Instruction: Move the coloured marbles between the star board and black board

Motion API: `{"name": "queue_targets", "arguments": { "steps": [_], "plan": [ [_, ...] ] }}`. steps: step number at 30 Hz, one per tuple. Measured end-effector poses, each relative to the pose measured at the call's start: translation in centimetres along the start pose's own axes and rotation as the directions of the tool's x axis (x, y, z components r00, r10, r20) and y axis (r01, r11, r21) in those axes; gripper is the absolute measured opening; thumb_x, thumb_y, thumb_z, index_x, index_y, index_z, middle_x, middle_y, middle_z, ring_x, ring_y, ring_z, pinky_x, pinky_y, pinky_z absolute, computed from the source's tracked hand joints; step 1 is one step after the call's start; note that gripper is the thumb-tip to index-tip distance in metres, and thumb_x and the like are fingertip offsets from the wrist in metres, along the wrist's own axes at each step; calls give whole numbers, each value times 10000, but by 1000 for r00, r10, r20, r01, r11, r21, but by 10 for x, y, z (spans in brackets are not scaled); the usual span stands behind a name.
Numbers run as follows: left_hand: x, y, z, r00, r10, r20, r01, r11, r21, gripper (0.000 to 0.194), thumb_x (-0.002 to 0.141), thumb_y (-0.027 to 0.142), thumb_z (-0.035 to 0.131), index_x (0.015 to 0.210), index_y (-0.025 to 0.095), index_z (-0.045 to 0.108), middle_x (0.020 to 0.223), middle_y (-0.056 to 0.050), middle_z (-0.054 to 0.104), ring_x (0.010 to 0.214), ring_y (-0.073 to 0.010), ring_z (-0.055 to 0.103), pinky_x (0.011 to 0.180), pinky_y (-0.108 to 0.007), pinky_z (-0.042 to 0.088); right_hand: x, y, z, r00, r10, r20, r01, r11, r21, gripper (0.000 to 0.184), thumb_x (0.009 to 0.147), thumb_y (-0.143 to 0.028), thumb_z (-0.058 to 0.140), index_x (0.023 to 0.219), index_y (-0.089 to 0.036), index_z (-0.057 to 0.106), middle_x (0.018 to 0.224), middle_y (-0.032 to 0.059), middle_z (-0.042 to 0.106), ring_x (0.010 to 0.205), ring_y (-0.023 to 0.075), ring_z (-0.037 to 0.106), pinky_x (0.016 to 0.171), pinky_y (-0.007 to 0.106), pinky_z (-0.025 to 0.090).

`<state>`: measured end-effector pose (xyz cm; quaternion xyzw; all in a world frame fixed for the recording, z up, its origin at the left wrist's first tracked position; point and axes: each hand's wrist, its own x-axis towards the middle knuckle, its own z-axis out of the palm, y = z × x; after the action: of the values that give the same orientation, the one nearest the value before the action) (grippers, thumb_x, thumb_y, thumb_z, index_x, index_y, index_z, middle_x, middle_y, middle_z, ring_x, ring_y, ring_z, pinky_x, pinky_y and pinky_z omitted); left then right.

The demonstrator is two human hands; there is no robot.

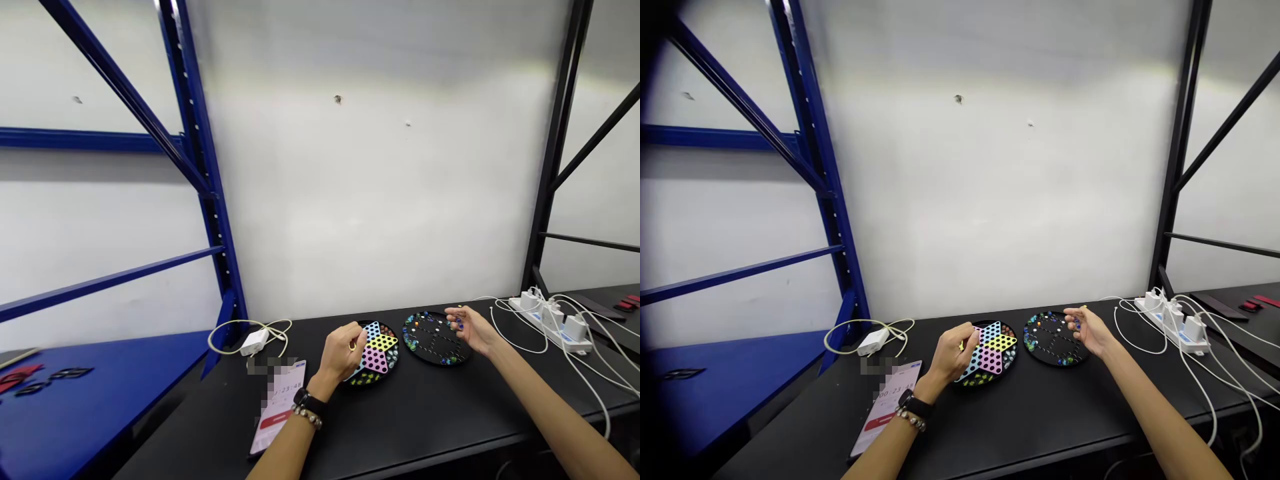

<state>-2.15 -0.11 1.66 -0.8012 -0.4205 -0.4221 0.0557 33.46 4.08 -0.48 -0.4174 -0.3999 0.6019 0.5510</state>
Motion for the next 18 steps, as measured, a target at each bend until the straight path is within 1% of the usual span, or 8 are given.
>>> {"name": "queue_targets", "arguments": {
  "steps": [3,6,8,9,11,14,16,18],
  "plan": [
    [0,0,0,1000,-3,-2,3,1000,-3,392,932,296,371,555,198,411,582,24,448,535,-102,404,557,-241,313,-7,8,7,997,53,59,-29,938,-346,222,801,-390,578,754,-174,587,533,-62,395,406,55,258,375,185,172],
    [0,0,0,1000,-2,0,2,1000,1,394,934,300,372,554,199,397,581,26,440,536,-102,398,556,-241,307,-20,15,15,984,-5,178,142,626,-767,254,747,-414,664,722,-166,617,546,-47,444,480,74,355,454,203,247],
    [-1,0,0,1000,-1,4,1,1000,3,395,936,303,372,555,200,389,579,28,432,534,-103,392,555,-243,303,-29,17,20,973,-39,228,226,377,-898,200,710,-363,702,728,-172,648,597,-24,514,561,99,436,517,219,290],
    [-1,0,0,1000,-1,5,1,1000,3,396,937,303,371,555,200,386,579,28,430,533,-104,389,554,-244,301,-33,18,22,971,-39,236,237,291,-927,173,714,-344,698,729,-178,654,608,-18,528,582,108,454,534,226,295],
    [-1,0,1,1000,-2,3,2,1000,5,399,939,302,370,553,201,383,578,29,426,534,-105,387,554,-244,299,-38,21,24,972,-16,236,234,212,-949,153,746,-332,672,712,-185,650,601,-15,529,585,114,458,541,235,289],
    [-1,-1,2,1000,-4,3,4,1000,9,403,940,303,373,551,201,393,579,28,432,536,-106,391,555,-245,301,-35,24,23,969,-17,248,242,285,-927,218,750,-355,679,650,-175,608,565,-20,492,556,106,431,517,234,272],
    [-1,-1,2,1000,-4,2,4,1000,13,402,938,301,374,550,200,401,580,28,436,536,-105,392,555,-244,303,-29,24,22,969,-47,244,234,492,-838,315,762,-421,673,615,-170,553,533,-36,435,512,87,377,480,220,251],
    [-1,0,2,1000,-4,2,4,1000,15,402,936,302,373,549,200,403,580,27,435,536,-105,391,556,-244,305,-20,21,23,980,-58,193,164,787,-595,382,805,-500,611,630,-181,494,515,-59,365,454,67,290,423,201,208]
  ]
}}
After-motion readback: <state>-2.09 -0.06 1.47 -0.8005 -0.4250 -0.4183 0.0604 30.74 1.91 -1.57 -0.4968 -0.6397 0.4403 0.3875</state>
